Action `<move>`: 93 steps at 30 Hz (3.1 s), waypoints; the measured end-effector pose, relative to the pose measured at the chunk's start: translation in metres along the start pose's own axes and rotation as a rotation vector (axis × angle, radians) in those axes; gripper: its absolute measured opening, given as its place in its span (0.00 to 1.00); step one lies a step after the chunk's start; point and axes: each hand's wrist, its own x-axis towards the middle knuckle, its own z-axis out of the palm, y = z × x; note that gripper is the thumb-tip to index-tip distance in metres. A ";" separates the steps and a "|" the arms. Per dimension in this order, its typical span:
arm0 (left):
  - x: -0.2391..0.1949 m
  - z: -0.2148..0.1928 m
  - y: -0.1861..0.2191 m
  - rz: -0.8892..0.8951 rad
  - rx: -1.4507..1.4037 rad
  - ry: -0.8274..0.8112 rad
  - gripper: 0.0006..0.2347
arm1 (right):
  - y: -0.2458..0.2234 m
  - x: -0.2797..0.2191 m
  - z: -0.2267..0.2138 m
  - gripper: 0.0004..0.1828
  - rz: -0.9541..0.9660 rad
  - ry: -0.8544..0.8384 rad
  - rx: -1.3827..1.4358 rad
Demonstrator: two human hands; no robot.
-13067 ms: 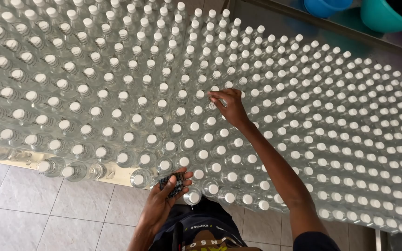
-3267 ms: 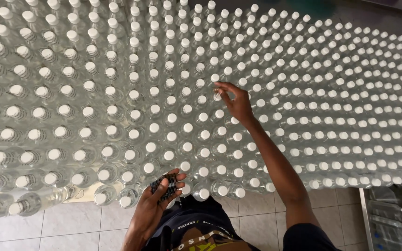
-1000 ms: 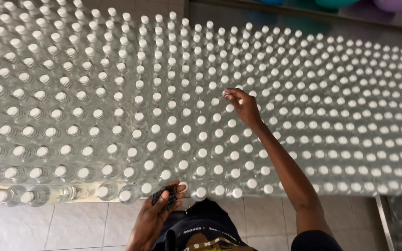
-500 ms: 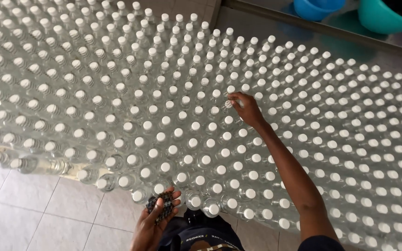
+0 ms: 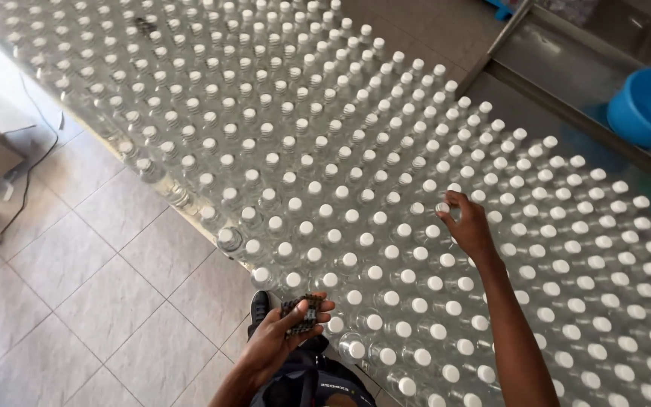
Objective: The person stands at a table filled with clear plastic bottles and repeatedly picks up white bottle caps to screw onto the bottles. The person holds a small pile of caps in the left hand while using the right hand to cap the bottles one by one.
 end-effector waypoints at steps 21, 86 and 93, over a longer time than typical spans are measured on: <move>0.003 -0.019 0.024 0.000 0.018 -0.090 0.24 | -0.012 0.009 -0.003 0.21 0.201 -0.188 -0.271; 0.078 -0.060 0.054 -0.236 0.135 -0.121 0.24 | -0.088 0.043 0.029 0.14 0.267 0.277 0.174; 0.085 -0.071 0.036 -0.299 0.026 -0.001 0.26 | -0.014 0.076 0.034 0.13 0.242 0.201 0.188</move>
